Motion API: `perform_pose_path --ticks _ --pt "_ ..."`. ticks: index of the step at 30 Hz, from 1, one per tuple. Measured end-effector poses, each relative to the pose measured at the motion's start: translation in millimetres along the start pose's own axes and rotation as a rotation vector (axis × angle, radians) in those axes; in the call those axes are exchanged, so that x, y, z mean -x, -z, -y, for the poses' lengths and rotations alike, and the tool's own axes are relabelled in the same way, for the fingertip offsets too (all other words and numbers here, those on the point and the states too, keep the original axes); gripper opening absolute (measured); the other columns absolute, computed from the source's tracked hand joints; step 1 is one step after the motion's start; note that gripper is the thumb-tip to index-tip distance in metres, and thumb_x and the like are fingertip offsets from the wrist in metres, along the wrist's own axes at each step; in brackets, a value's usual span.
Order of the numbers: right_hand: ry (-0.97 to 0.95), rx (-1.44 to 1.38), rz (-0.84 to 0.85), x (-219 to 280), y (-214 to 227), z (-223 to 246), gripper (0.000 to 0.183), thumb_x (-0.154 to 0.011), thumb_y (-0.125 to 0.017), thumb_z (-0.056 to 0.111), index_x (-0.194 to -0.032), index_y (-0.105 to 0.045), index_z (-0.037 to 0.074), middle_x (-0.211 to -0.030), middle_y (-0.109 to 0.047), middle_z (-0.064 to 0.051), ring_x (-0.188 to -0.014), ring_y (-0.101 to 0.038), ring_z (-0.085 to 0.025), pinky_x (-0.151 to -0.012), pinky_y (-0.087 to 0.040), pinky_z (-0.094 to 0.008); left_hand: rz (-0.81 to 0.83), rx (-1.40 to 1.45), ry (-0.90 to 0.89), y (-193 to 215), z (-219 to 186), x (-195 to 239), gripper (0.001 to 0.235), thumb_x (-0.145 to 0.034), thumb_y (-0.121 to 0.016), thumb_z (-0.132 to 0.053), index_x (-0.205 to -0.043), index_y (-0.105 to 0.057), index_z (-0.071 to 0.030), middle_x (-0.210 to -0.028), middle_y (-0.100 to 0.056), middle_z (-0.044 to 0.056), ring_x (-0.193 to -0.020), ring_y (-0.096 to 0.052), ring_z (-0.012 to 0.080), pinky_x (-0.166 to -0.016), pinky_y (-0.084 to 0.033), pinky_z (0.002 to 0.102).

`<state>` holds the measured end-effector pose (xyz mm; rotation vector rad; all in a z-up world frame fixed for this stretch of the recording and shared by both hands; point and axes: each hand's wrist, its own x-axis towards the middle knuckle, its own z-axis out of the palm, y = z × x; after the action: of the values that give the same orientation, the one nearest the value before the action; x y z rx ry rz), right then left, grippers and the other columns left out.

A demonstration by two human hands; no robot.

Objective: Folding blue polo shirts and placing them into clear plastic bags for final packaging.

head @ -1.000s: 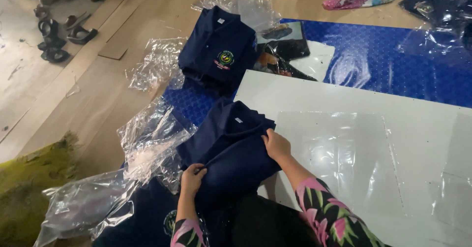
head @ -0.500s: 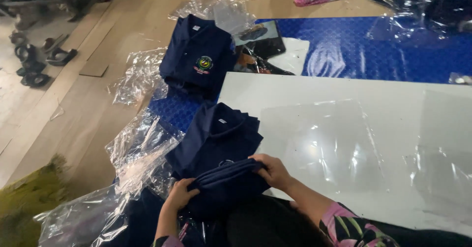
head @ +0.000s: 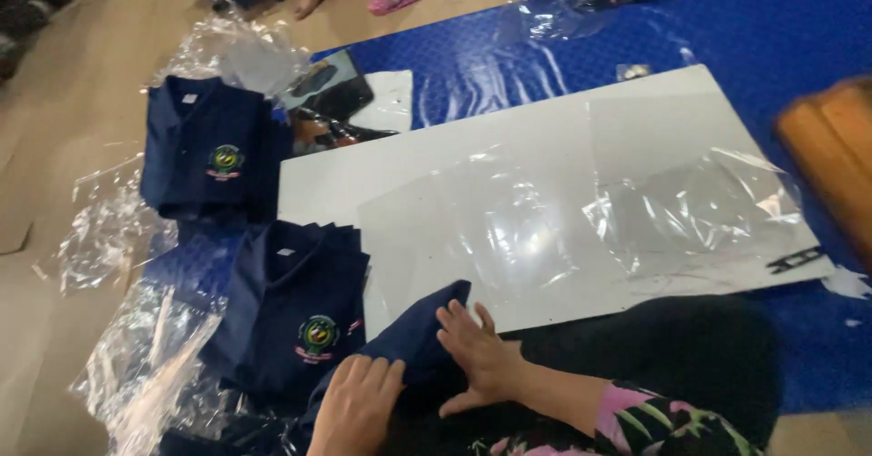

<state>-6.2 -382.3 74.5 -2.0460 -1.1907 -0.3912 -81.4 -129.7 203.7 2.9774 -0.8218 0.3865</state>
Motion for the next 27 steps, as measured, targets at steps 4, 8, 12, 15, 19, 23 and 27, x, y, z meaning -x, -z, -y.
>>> perform_pose_path --ticks 4,8,12,15,19,23,27 --pt "-0.042 -0.065 0.052 -9 54 4 0.081 -0.093 -0.069 0.048 -0.153 -0.031 0.010 -0.137 -0.050 -0.021 -0.122 -0.046 -0.042 -0.100 -0.033 -0.059 0.038 0.098 -0.222 36 -36 -65 0.019 -0.093 -0.056 -0.014 -0.108 -0.066 -0.009 -0.081 -0.058 0.007 -0.075 -0.055 0.0298 -0.082 -0.048 0.044" --pt "-0.373 -0.296 0.187 27 85 -40 0.049 -0.089 -0.062 0.028 -0.138 -0.060 0.021 -0.119 -0.076 -0.005 -0.103 -0.074 -0.029 -0.082 -0.053 -0.040 -0.207 0.238 -0.130 10 -37 -118 0.018 -0.099 -0.057 -0.018 -0.114 -0.067 -0.013 -0.108 -0.064 0.008 -0.111 -0.061 0.0334 -0.103 -0.046 0.050" --pt "-0.764 -0.605 0.008 44 132 -90 0.034 -0.090 -0.070 0.023 -0.121 -0.073 0.011 -0.116 -0.079 -0.004 -0.104 -0.075 -0.018 -0.094 -0.057 -0.032 -0.714 0.747 0.431 -133 -62 -155 0.054 -0.096 -0.068 -0.007 -0.146 -0.050 -0.012 -0.160 -0.042 0.016 -0.153 -0.037 0.0339 -0.124 -0.036 0.051" --pt "-0.975 -0.644 -0.367 91 144 -156 0.038 -0.089 -0.077 0.013 -0.126 -0.073 0.007 -0.112 -0.079 -0.018 -0.105 -0.072 -0.023 -0.097 -0.054 -0.045 -0.385 0.956 1.122 -199 -98 -179 0.067 -0.106 -0.057 -0.027 -0.161 -0.027 -0.006 -0.169 -0.011 0.026 -0.153 -0.023 0.0437 -0.126 -0.021 0.058" --pt "-1.228 -0.604 -0.644 86 210 -150 0.041 -0.098 -0.064 0.009 -0.138 -0.060 -0.001 -0.121 -0.068 -0.030 -0.114 -0.065 -0.039 -0.103 -0.047 -0.053 0.311 0.596 1.044 -206 -142 -208 0.073 -0.105 -0.046 -0.053 -0.165 -0.022 -0.016 -0.171 -0.004 0.023 -0.158 -0.002 0.0454 -0.121 -0.010 0.067" --pt "-1.455 -0.515 -0.917 100 215 -175 0.046 -0.104 -0.066 0.035 -0.141 -0.057 0.008 -0.132 -0.063 -0.022 -0.123 -0.058 -0.035 -0.110 -0.038 -0.050 0.746 0.206 0.866 -219 -148 -220 0.069 -0.107 -0.021 -0.064 -0.167 -0.011 -0.031 -0.175 -0.005 0.007 -0.158 -0.002 0.0436 -0.116 -0.012 0.075" --pt "-1.316 -0.655 -1.239 104 205 -202 0.028 -0.103 -0.070 0.025 -0.126 -0.060 0.014 -0.107 -0.070 -0.013 -0.095 -0.070 -0.024 -0.091 -0.056 -0.040 0.789 0.161 0.586 -207 -123 -222 0.062 -0.107 -0.026 -0.058 -0.165 -0.022 -0.036 -0.174 -0.010 0.003 -0.159 -0.005 0.0411 -0.119 -0.010 0.074"
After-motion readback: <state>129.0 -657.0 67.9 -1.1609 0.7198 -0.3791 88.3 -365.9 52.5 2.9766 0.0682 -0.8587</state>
